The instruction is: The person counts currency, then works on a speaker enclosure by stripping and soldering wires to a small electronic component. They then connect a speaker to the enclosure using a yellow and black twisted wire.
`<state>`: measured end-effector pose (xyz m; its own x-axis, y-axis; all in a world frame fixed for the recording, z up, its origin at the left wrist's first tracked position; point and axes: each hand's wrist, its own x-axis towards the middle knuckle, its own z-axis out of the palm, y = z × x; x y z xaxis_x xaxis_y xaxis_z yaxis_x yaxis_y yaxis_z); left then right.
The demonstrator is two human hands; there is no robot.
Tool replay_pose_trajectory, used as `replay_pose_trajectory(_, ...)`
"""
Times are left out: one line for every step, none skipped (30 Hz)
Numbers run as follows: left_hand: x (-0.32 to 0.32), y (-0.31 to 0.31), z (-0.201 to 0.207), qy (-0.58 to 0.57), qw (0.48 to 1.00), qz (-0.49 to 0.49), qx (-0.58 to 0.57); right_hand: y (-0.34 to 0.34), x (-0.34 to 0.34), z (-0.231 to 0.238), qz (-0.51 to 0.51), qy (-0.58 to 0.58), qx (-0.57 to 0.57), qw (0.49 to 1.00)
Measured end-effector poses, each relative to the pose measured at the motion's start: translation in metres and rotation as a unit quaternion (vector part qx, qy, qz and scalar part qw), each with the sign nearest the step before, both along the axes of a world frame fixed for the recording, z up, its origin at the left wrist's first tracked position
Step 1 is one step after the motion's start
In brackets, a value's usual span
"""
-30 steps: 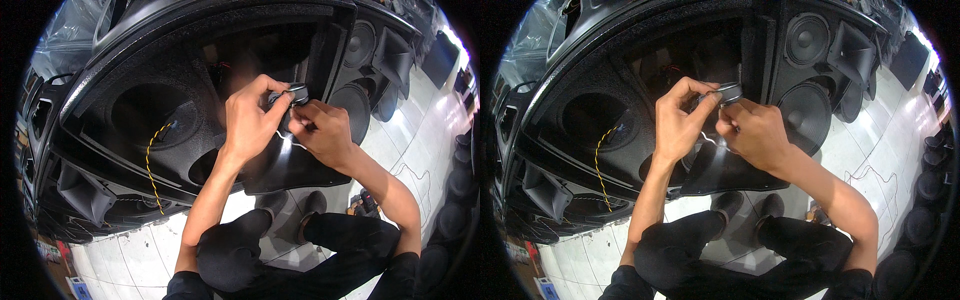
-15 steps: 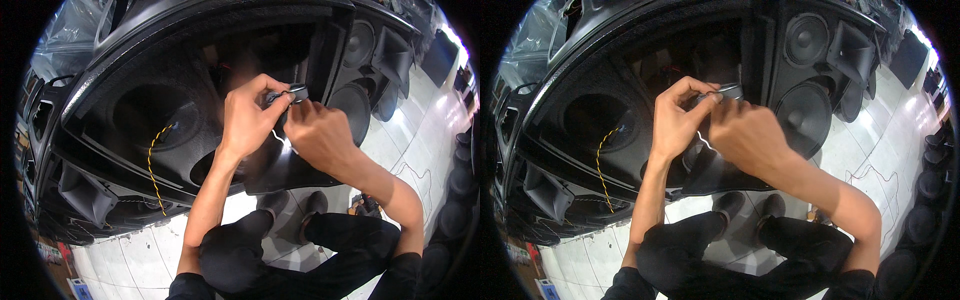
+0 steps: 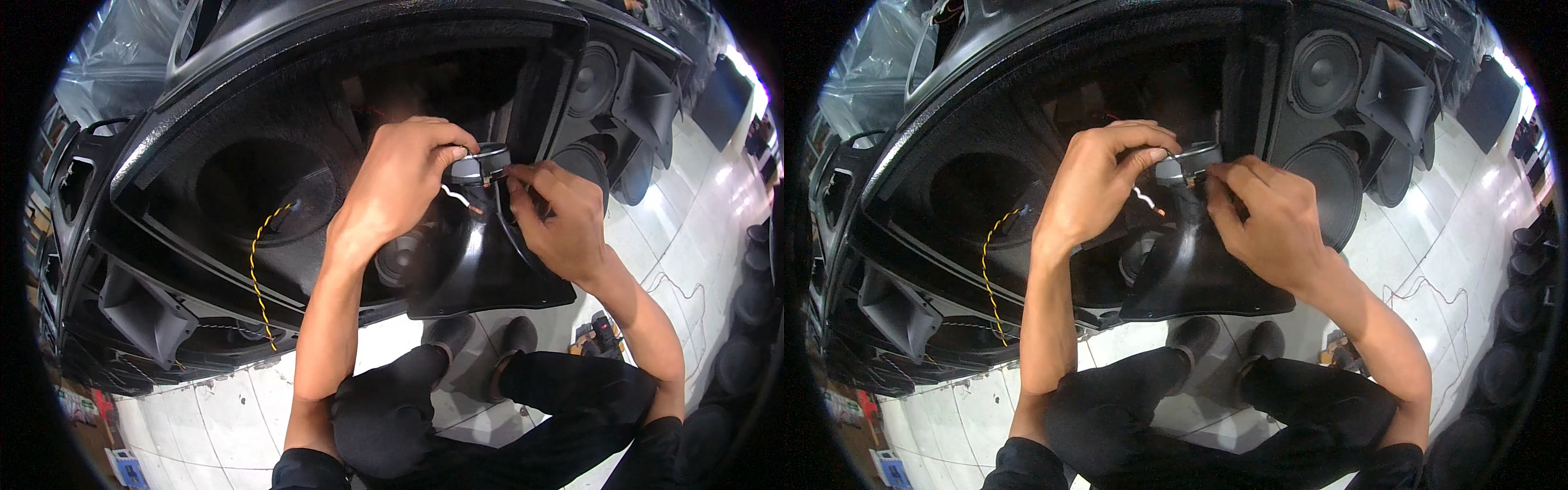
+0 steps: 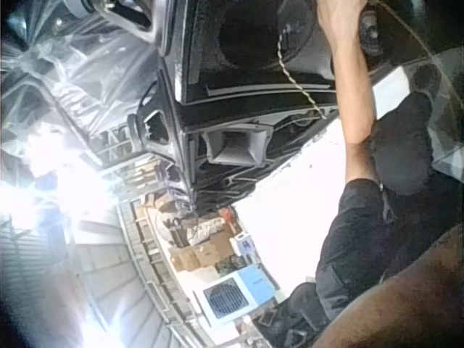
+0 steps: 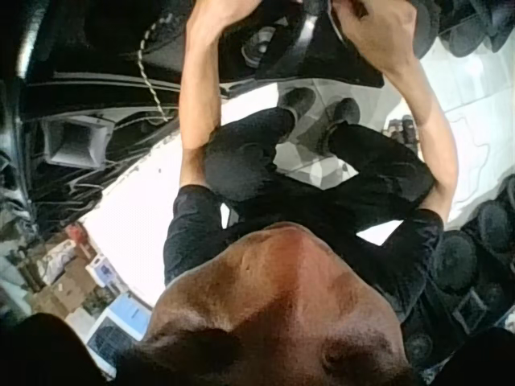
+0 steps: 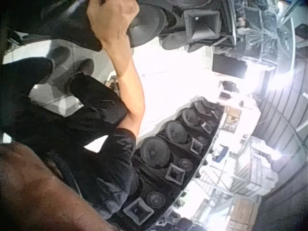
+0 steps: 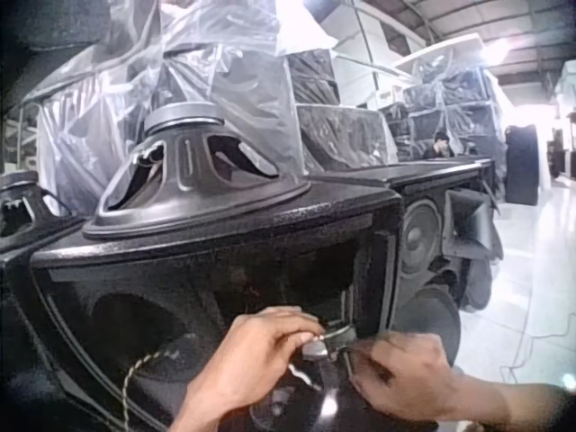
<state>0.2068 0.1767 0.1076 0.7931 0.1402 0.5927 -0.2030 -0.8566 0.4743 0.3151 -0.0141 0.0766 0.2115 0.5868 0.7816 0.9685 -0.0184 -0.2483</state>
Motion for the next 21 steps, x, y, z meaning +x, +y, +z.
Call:
replay_pose_trajectory(0.002, -0.002, 0.001, -0.037, 0.995, 0.018, 0.095, 0.002, 0.002, 0.001, 0.006, -0.021, 0.019, 1.000)
replay_pose_trajectory(0.003, -0.002, 0.002, -0.055, 0.989, 0.037, 0.132, 0.007, 0.004, 0.004, 0.015, -0.042, 0.039, 0.998)
replay_pose_trajectory(0.006, -0.001, 0.002, -0.072, 0.981, 0.055, 0.170, 0.010, 0.006, 0.006, 0.025, -0.063, 0.059, 0.996)
replay_pose_trajectory(0.007, 0.000, 0.001, -0.089, 0.972, 0.072, 0.207, 0.012, 0.008, 0.007, 0.023, -0.062, 0.043, 0.997)
replay_pose_trajectory(0.008, 0.002, 0.000, -0.085, 0.969, 0.102, 0.208, 0.014, 0.010, 0.008, 0.021, -0.061, 0.027, 0.998)
replay_pose_trajectory(0.009, 0.003, -0.002, -0.081, 0.965, 0.132, 0.210, 0.016, 0.012, 0.008, 0.018, -0.060, 0.011, 0.998)
replay_pose_trajectory(0.009, 0.004, -0.001, -0.077, 0.961, 0.163, 0.211, 0.017, 0.013, 0.009, 0.029, -0.041, -0.002, 0.999)
replay_pose_trajectory(0.009, 0.002, 0.000, -0.083, 0.973, 0.150, 0.153, 0.016, 0.014, 0.010, 0.038, -0.024, -0.016, 0.999)
replay_pose_trajectory(0.008, -0.003, 0.002, -0.088, 0.982, 0.138, 0.095, 0.015, 0.015, 0.011, 0.047, -0.007, -0.029, 0.998)
replay_pose_trajectory(0.007, -0.008, 0.004, -0.093, 0.987, 0.125, 0.037, 0.013, 0.016, 0.011, 0.047, -0.003, -0.033, 0.998)
replay_pose_trajectory(0.006, -0.012, 0.002, -0.092, 0.988, 0.122, -0.001, 0.013, 0.018, 0.007, 0.049, 0.004, -0.038, 0.998)
replay_pose_trajectory(0.006, -0.015, 0.000, -0.091, 0.988, 0.120, -0.038, 0.013, 0.019, 0.005, 0.051, 0.011, -0.044, 0.998)
replay_pose_trajectory(0.005, -0.018, -0.001, -0.090, 0.986, 0.117, -0.075, 0.013, 0.019, 0.004, 0.054, 0.015, -0.046, 0.997)
replay_pose_trajectory(0.002, -0.020, -0.003, -0.091, 0.985, 0.123, -0.077, 0.014, 0.018, 0.004, 0.058, 0.020, -0.048, 0.997)
replay_pose_trajectory(-0.002, -0.022, -0.005, -0.093, 0.984, 0.128, -0.078, 0.014, 0.018, 0.004, 0.062, 0.025, -0.050, 0.997)
replay_pose_trajectory(-0.005, -0.024, -0.006, -0.094, 0.983, 0.134, -0.079, 0.013, 0.017, 0.004, 0.050, 0.039, -0.054, 0.996)
replay_pose_trajectory(-0.008, -0.026, -0.009, -0.121, 0.982, 0.131, -0.064, 0.011, 0.015, 0.004, 0.036, 0.053, -0.060, 0.996)
replay_pose_trajectory(-0.011, -0.026, -0.013, -0.148, 0.980, 0.127, -0.049, 0.009, 0.014, 0.004, 0.022, 0.067, -0.066, 0.995)
replay_pose_trajectory(-0.015, -0.027, -0.015, -0.175, 0.976, 0.123, -0.034, 0.006, 0.015, 0.004, 0.019, 0.066, -0.054, 0.996)
replay_pose_trajectory(-0.020, -0.027, -0.017, -0.204, 0.971, 0.122, -0.001, 0.004, 0.016, 0.003, 0.018, 0.067, -0.042, 0.997)
replay_pose_trajectory(-0.026, -0.028, -0.019, -0.233, 0.964, 0.121, 0.031, 0.001, 0.017, 0.002, 0.017, 0.068, -0.031, 0.997)
